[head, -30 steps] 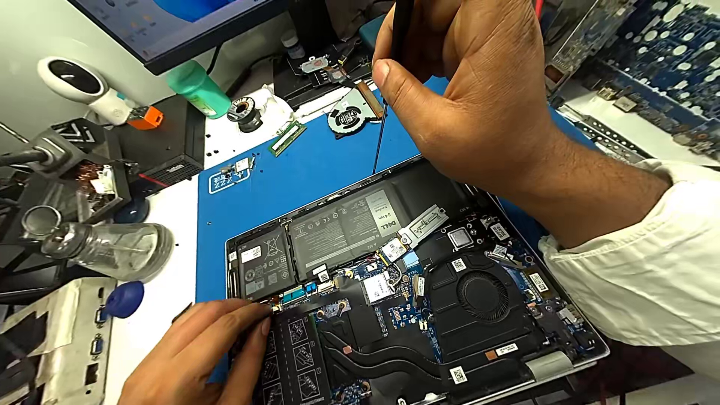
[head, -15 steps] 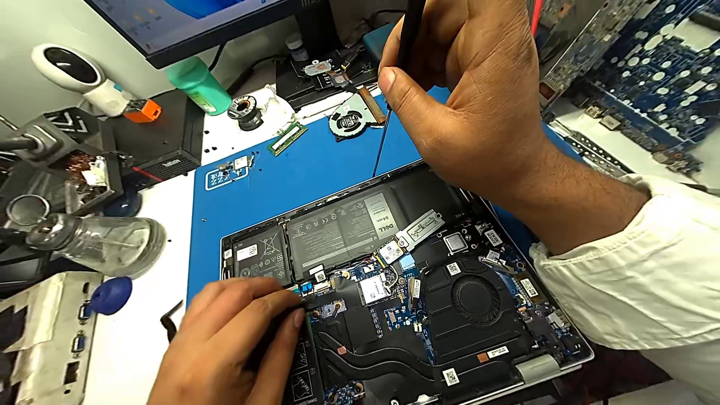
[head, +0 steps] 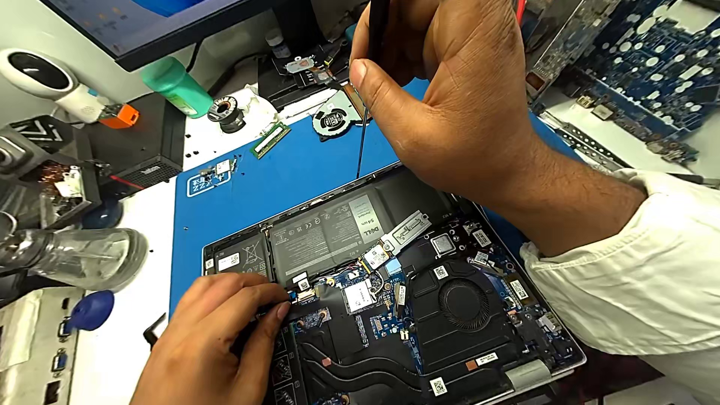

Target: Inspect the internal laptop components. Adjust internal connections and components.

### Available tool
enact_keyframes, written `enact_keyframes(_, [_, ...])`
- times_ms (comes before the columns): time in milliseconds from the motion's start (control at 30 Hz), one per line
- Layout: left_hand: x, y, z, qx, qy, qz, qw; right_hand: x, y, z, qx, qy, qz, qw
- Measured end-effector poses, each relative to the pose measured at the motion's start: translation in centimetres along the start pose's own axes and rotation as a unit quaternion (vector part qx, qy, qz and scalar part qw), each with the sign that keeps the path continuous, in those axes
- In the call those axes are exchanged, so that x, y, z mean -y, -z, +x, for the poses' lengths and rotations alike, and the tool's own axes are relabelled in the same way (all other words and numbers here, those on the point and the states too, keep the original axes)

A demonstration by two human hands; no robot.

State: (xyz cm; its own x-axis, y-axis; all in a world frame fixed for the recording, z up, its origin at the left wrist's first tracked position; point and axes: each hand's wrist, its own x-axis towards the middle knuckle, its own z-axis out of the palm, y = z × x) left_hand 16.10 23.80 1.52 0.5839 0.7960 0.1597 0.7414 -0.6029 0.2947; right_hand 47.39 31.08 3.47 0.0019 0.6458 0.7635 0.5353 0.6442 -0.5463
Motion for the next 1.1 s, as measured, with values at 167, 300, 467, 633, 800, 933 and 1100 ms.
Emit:
enact_keyframes(167, [0.1,0.0,0.2,0.013,0.012,0.001,1.0,0.0,0.1,0.0,0.002,-0.001,-0.014,1.0])
enact_keyframes(300, [-0.1,0.0,0.6,0.028,0.03,0.019,0.999,-0.1,0.0,0.1,0.0,0.0,-0.015,1.0])
enact_keyframes(467, [-0.2,-0.4,1.1,0.033,0.03,0.037,0.998,-0.2,0.0,0.0,-0.002,-0.001,-0.02,1.0])
enact_keyframes(633, [-0.4,-0.7,1.2,0.037,0.015,0.062,0.997,-0.2,0.0,0.1,-0.005,-0.003,-0.013,1.0])
enact_keyframes(800, [-0.3,-0.6,1.0,0.034,0.004,0.051,0.998,-0.2,0.1,0.2,-0.009,-0.003,0.005,1.0])
enact_keyframes(933, [-0.7,0.2,0.4,0.036,-0.016,0.019,0.999,-0.2,0.3,0.4,-0.04,0.006,0.019,0.999])
enact_keyframes(1100, [0.1,1.7,-0.8,0.022,-0.032,-0.03,0.999,-0.4,0.4,0.8,-0.083,0.011,0.079,0.993])
